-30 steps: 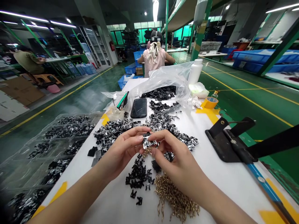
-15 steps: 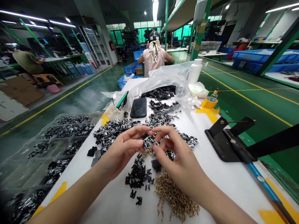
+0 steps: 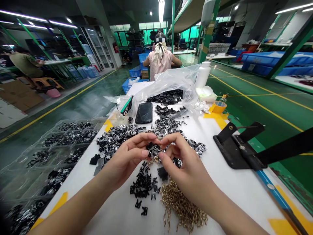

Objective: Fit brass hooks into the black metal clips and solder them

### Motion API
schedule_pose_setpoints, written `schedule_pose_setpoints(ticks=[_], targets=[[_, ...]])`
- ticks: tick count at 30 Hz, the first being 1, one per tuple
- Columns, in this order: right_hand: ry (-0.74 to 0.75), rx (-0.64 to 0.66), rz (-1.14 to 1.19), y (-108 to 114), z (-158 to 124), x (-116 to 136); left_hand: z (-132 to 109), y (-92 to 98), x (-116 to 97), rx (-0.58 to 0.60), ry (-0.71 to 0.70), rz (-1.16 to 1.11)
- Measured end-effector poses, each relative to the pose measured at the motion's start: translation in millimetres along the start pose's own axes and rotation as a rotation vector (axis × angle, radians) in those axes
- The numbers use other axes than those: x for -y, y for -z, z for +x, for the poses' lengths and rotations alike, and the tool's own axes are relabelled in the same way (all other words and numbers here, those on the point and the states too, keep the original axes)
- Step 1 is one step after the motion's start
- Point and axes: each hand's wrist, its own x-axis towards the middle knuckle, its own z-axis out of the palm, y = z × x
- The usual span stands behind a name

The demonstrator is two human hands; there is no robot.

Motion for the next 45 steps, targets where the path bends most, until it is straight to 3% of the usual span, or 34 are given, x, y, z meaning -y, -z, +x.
schedule_pose_setpoints(ticks=[9, 15, 21, 24, 27, 30, 35, 37, 45], targets=[[0.038, 0.012, -0.077, 1, 4, -13, 1, 1.2, 0, -0.073, 0.045, 0.081], [0.208, -0.042, -0.433, 0, 9, -19, 2, -0.7, 1, -0.101, 0.072, 0.189], [0.237, -0.186, -0.635, 23, 16, -19, 4, 3.3, 0, -0.181, 0.051, 0.275], [0.204, -0.147, -0.763, 32, 18, -23, 6, 7.4, -1, -0.204, 0.038, 0.307], [0.172, -0.019, -0.890, 33, 18, -31, 7, 8.5, -1, -0.160, 0.031, 0.352], [0.170, 0.012, -0.997, 33, 18, -37, 5, 5.8, 1, -0.057, 0.027, 0.501], [0.218, 0.077, -1.044, 38, 19, -41, 0, -0.5, 14, 0.053, -0.138, 1.137], [0.235, 0.090, -1.047, 40, 18, -41, -2, -1.5, 19, 0.103, -0.195, 1.288], [0.266, 0.073, -1.051, 38, 17, -43, -3, -1.9, 21, 0.229, -0.227, 1.455]])
